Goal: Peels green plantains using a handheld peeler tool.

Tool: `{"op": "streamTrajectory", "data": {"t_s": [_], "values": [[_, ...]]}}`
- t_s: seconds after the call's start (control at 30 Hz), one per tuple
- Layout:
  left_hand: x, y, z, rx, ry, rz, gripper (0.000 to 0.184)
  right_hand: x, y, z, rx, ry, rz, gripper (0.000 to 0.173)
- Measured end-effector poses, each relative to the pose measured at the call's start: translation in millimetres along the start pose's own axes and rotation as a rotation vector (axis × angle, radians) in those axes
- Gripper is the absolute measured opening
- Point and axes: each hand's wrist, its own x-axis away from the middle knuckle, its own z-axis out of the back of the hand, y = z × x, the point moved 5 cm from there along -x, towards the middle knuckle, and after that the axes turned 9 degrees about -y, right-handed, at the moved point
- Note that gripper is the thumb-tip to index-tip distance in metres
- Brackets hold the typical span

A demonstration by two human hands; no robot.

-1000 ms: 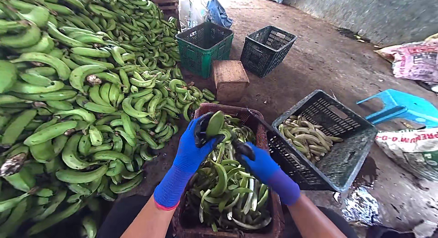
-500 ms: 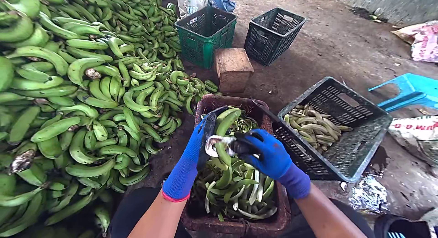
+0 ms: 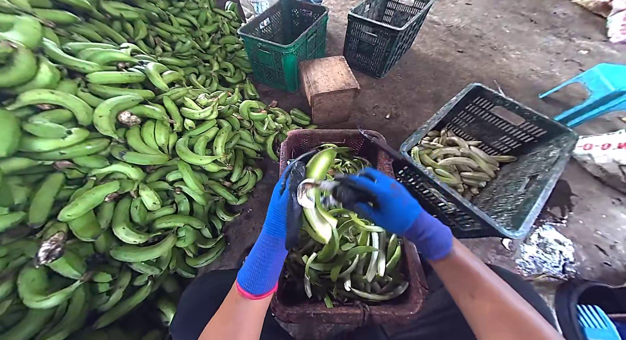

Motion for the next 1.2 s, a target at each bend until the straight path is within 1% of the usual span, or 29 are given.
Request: {"op": "streamTrajectory", "data": {"t_s": [0.07,0.1,0.17,0.2,0.23,0.3,0.33,0.37,0.4,0.43,0.47,0.53,0.57,0.63,0.7,0.8,0.87,0.9,0.93,0.97,1.03,1.07,1.1,1.13,1.2], "values": [[4.0,-0.9,-5.0,0.047,-0.041,0.046,0.038,-5.7,15.0,24.0,0.119,0.178,-0.122,0.050],[4.1,-2.0,-5.0,0.116,-0.094,0.075,0.038,-5.8,23.2,34.9,0.143,0.228,-0.186,0.053],[0.7,-5.3,-1.4,0.242,-0.237,0.121,0.040,-1.9,32.2,46.5,0.104,0.252,-0.242,0.059],[-2.9,-7.5,3.2,0.271,-0.265,0.129,0.040,0.9,32.1,45.1,0.028,0.233,-0.230,0.060],[-7.3,-9.5,9.2,0.255,-0.244,0.118,0.041,3.5,29.0,38.7,-0.075,0.183,-0.209,0.060],[-13.5,-5.6,19.3,0.116,-0.076,0.041,0.038,7.4,16.5,13.1,-0.255,0.030,-0.120,0.056],[-14.5,-2.1,21.5,0.067,0.017,-0.003,0.037,8.4,8.2,-1.2,-0.283,-0.049,-0.059,0.053],[-14.7,0.1,21.0,0.060,0.075,-0.043,0.037,8.0,-0.5,-11.3,-0.269,-0.114,-0.016,0.050],[-12.3,1.0,18.4,0.069,0.090,-0.068,0.038,6.1,-5.3,-16.2,-0.231,-0.156,-0.014,0.047],[-8.0,1.2,14.1,0.061,0.080,-0.070,0.038,2.0,-5.1,-15.1,-0.179,-0.143,-0.035,0.044],[-2.7,2.3,8.1,0.015,0.045,-0.050,0.038,-3.2,-1.7,-7.9,-0.113,-0.078,-0.055,0.043],[4.0,3.5,-2.6,-0.098,-0.066,0.024,0.039,-11.3,11.2,17.7,0.039,0.124,-0.077,0.049],[4.8,3.4,-6.5,-0.148,-0.124,0.063,0.040,-12.4,16.8,32.7,0.098,0.198,-0.113,0.050],[4.9,1.5,-9.0,-0.213,-0.196,0.100,0.042,-10.4,23.0,51.6,0.122,0.255,-0.178,0.051],[-2.1,-2.0,-3.9,-0.189,-0.148,0.080,0.041,-6.1,22.7,46.6,0.039,0.216,-0.171,0.052],[-12.9,-7.4,10.3,-0.085,0.026,-0.053,0.041,2.1,2.2,10.3,-0.097,0.034,-0.010,0.052],[-16.8,-5.8,14.5,0.039,0.124,-0.178,0.043,3.7,-10.6,-4.9,-0.087,-0.060,0.068,0.050],[-16.1,-4.4,13.8,0.087,0.137,-0.197,0.044,1.3,-11.4,-4.8,-0.067,-0.061,0.076,0.048],[-12.8,-4.4,11.4,0.109,0.099,-0.171,0.043,-3.3,-8.1,-0.4,-0.047,-0.028,0.079,0.047],[-8.5,-6.4,6.6,0.136,0.020,-0.098,0.041,-9.1,-0.7,7.3,-0.021,0.025,0.071,0.048],[-2.3,-11.1,-6.9,0.147,-0.206,0.089,0.038,-18.2,17.6,28.7,0.000,0.108,0.007,0.050],[-1.6,-10.0,-12.0,0.098,-0.301,0.137,0.040,-19.2,22.1,38.9,0.021,0.137,-0.031,0.051],[-2.7,-8.2,-13.0,0.040,-0.327,0.145,0.040,-18.7,23.2,45.2,0.048,0.156,-0.055,0.051],[-4.9,-6.6,-10.2,-0.013,-0.296,0.121,0.041,-17.0,21.7,45.5,0.055,0.163,-0.060,0.052],[-9.8,-4.3,1.3,-0.070,-0.155,0.022,0.038,-11.8,12.5,33.0,0.008,0.149,-0.003,0.052]]}}
